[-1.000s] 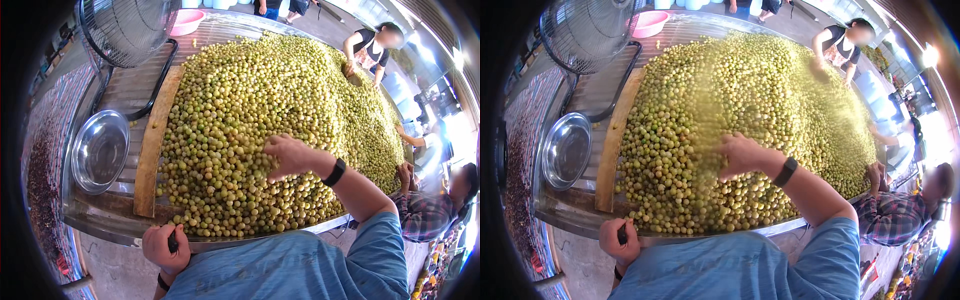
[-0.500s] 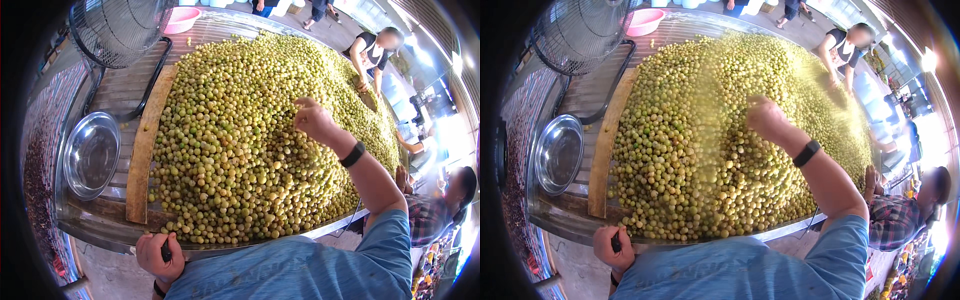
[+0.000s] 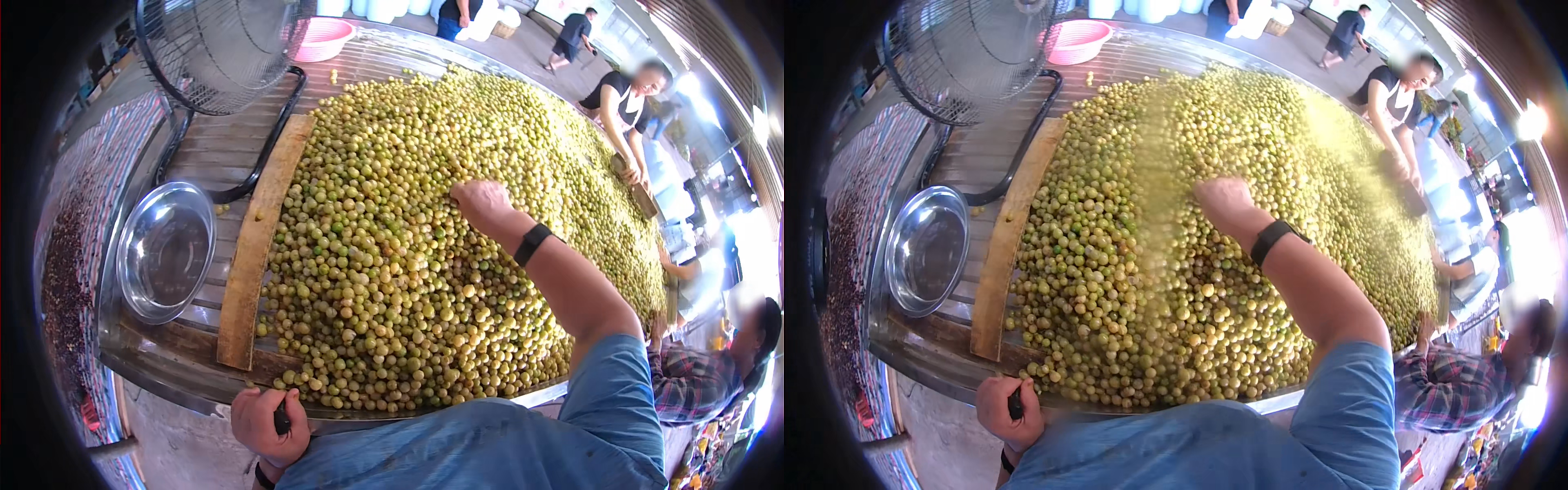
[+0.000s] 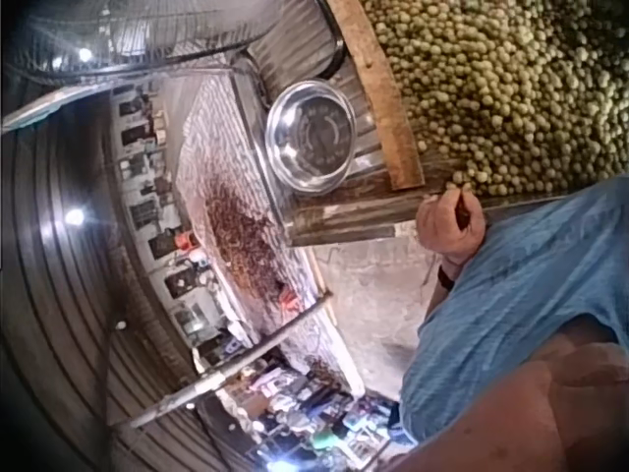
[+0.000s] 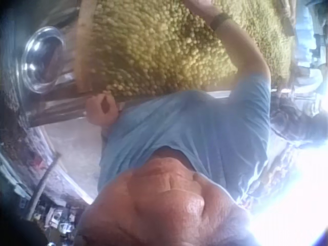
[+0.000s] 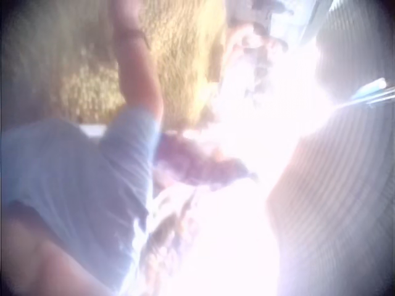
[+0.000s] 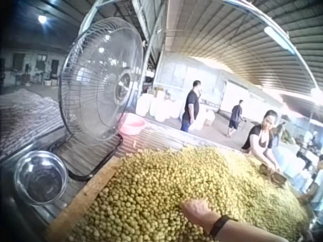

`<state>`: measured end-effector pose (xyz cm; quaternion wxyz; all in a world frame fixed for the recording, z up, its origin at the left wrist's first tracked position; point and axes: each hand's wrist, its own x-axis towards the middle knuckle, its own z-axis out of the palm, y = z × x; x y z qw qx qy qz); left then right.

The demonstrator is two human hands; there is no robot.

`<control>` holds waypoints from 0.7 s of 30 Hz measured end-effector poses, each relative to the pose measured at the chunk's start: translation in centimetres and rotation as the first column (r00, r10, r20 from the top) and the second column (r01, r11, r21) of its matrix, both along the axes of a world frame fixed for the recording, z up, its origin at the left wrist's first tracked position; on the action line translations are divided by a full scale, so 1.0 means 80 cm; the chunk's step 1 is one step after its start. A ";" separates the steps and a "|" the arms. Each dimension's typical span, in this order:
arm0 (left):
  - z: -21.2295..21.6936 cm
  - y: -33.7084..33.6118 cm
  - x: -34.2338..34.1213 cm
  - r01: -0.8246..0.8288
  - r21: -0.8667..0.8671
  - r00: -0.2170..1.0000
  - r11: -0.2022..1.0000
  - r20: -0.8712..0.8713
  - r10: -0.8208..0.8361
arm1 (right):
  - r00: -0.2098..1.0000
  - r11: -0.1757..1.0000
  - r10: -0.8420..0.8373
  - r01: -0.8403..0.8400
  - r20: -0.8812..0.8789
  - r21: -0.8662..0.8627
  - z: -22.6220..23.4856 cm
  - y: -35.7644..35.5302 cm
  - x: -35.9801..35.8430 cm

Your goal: The recorder is sorting through a large pile of small green berries on a metal table, removing bad ones and moving others into a metal bowl.

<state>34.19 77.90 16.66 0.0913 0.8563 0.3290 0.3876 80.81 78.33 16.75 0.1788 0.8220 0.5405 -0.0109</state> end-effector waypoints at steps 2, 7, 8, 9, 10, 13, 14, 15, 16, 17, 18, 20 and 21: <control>0.001 0.001 0.002 0.011 0.005 1.000 1.000 0.017 -0.011 | 0.986 0.996 -0.037 0.050 -0.162 0.080 0.006 -0.006 -0.007; -0.001 0.006 0.005 0.026 0.051 0.998 0.998 0.053 -0.029 | 0.956 0.988 -0.141 0.153 -0.258 0.026 0.027 -0.002 0.000; -0.001 0.005 0.001 0.015 0.052 0.998 0.999 0.055 -0.018 | 0.956 0.990 -0.131 0.142 -0.262 0.022 0.042 0.009 -0.017; 0.000 0.005 -0.002 0.022 0.029 0.998 0.999 0.050 -0.023 | 0.955 0.990 -0.090 0.116 -0.284 0.075 0.061 0.013 -0.036; 0.003 0.005 -0.003 0.027 0.011 0.999 1.000 0.047 -0.027 | 0.956 0.985 -0.029 0.077 -0.292 0.155 0.055 0.015 -0.032; 0.004 0.009 -0.001 0.042 0.019 0.997 0.999 0.065 -0.043 | 0.922 0.957 0.158 -0.055 -0.353 0.283 0.060 0.006 -0.019; 0.005 0.010 -0.001 0.045 0.034 0.996 0.998 0.074 -0.048 | 0.873 0.913 0.306 -0.156 -0.381 0.376 0.053 0.003 -0.016; 0.007 0.011 0.000 0.044 0.030 0.996 0.999 0.075 -0.046 | 0.873 0.918 0.303 -0.160 -0.382 0.363 0.053 0.004 -0.027; 0.011 0.010 0.000 0.048 0.027 0.995 0.998 0.082 -0.050 | 0.878 0.923 0.296 -0.161 -0.377 0.350 0.060 0.002 -0.039; 0.012 0.010 -0.001 0.057 0.021 0.994 0.998 0.093 -0.058 | 0.872 0.940 0.295 -0.191 -0.391 0.284 0.062 0.005 -0.042; 0.013 0.008 -0.004 0.043 0.020 0.995 0.999 0.090 -0.045 | 0.839 0.904 0.391 -0.273 -0.378 0.330 0.063 0.006 -0.049; 0.013 0.008 -0.003 0.047 0.021 0.994 0.999 0.098 -0.049 | 0.818 0.874 0.457 -0.342 -0.349 0.345 0.071 0.013 -0.062; 0.012 0.009 -0.002 0.047 0.042 0.991 0.998 0.123 -0.052 | 0.837 0.953 0.289 -0.203 -0.465 0.226 0.078 0.023 -0.072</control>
